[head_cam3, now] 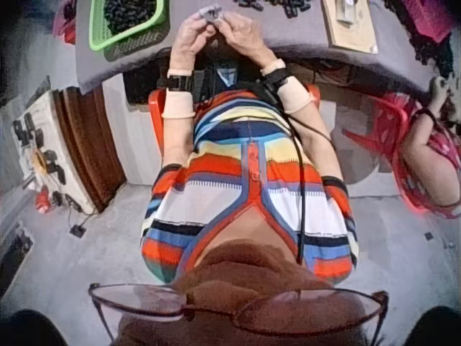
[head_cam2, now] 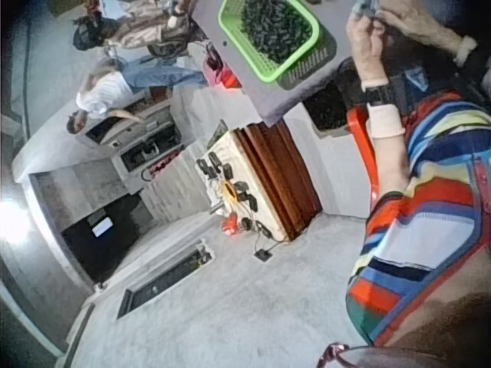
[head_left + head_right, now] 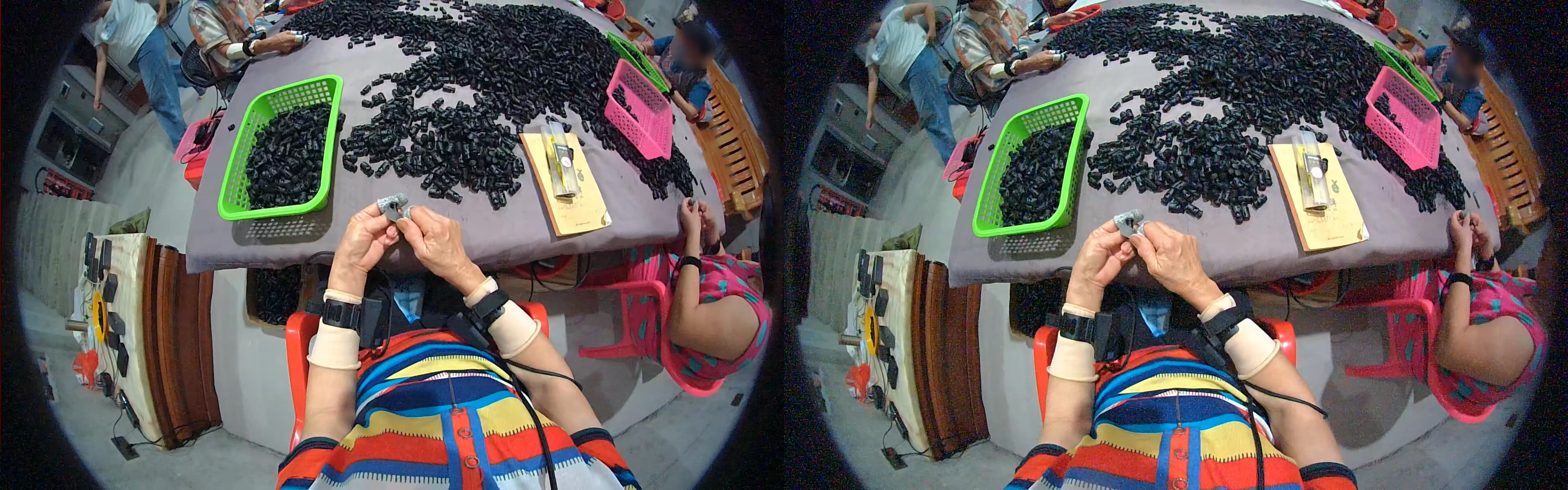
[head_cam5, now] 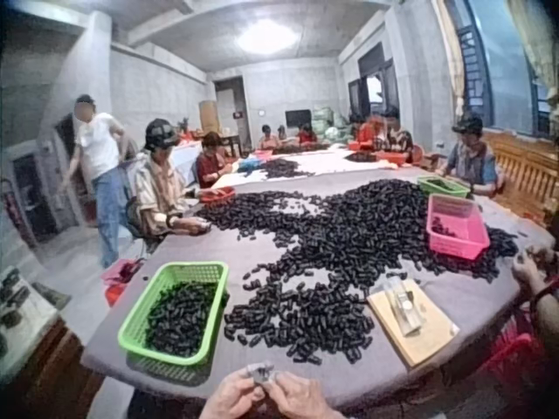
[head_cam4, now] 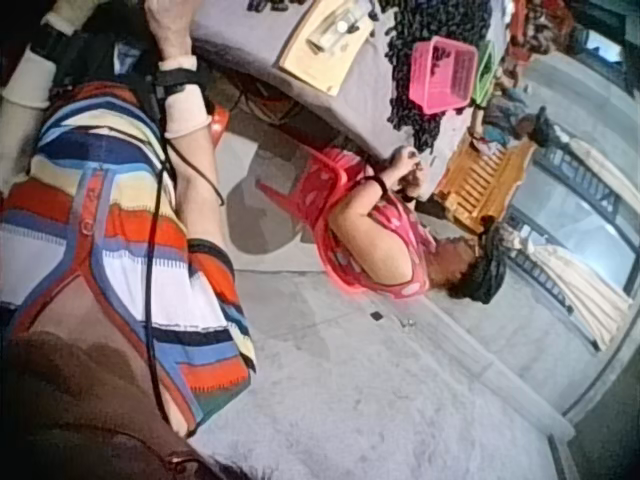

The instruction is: Trimming and assembling small black plastic shoe components using a small blade.

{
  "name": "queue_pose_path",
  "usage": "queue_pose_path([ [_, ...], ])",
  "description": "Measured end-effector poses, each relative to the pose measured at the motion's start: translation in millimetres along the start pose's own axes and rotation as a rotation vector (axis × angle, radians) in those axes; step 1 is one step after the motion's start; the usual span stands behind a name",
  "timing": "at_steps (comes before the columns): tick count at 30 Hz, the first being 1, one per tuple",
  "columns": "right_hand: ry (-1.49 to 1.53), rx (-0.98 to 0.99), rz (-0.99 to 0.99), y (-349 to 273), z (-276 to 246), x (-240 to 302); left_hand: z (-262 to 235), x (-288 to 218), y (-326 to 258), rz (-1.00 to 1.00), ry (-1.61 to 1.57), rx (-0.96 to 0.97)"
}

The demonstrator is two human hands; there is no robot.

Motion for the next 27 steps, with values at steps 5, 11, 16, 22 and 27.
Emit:
queue_pose_path([
  [5, -0.024, -0.009, 0.042, 2, 2, -2, 2, -3, 0, 0.016, 0.038, 0.022],
  [11, 0.115, -0.028, 0.079, -2, -1, -8, -3, -2, -6, 0.043, -0.017, -0.096],
  [16, 0.210, -0.050, 0.202, -5, -7, -21, 19, -58, -22, 0.255, 0.399, -0.197],
  [22, 0.228, -0.063, 0.263, -4, -10, -24, 27, -176, -30, 0.672, 0.844, -0.482],
  [27, 0.396, -0.106, 0.391, -10, -10, -48, 63, -134, -21, 0.865, 1.314, -0.435],
])
Point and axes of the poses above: each hand's wrist, its own y-axis towards the middle knuckle, its own z-axis out of the palm, x = y × z, the point moved 9 cm from there along y, towards the middle knuckle, and after that the axes turned 5 degrees about -y, right-handed, at the moved point
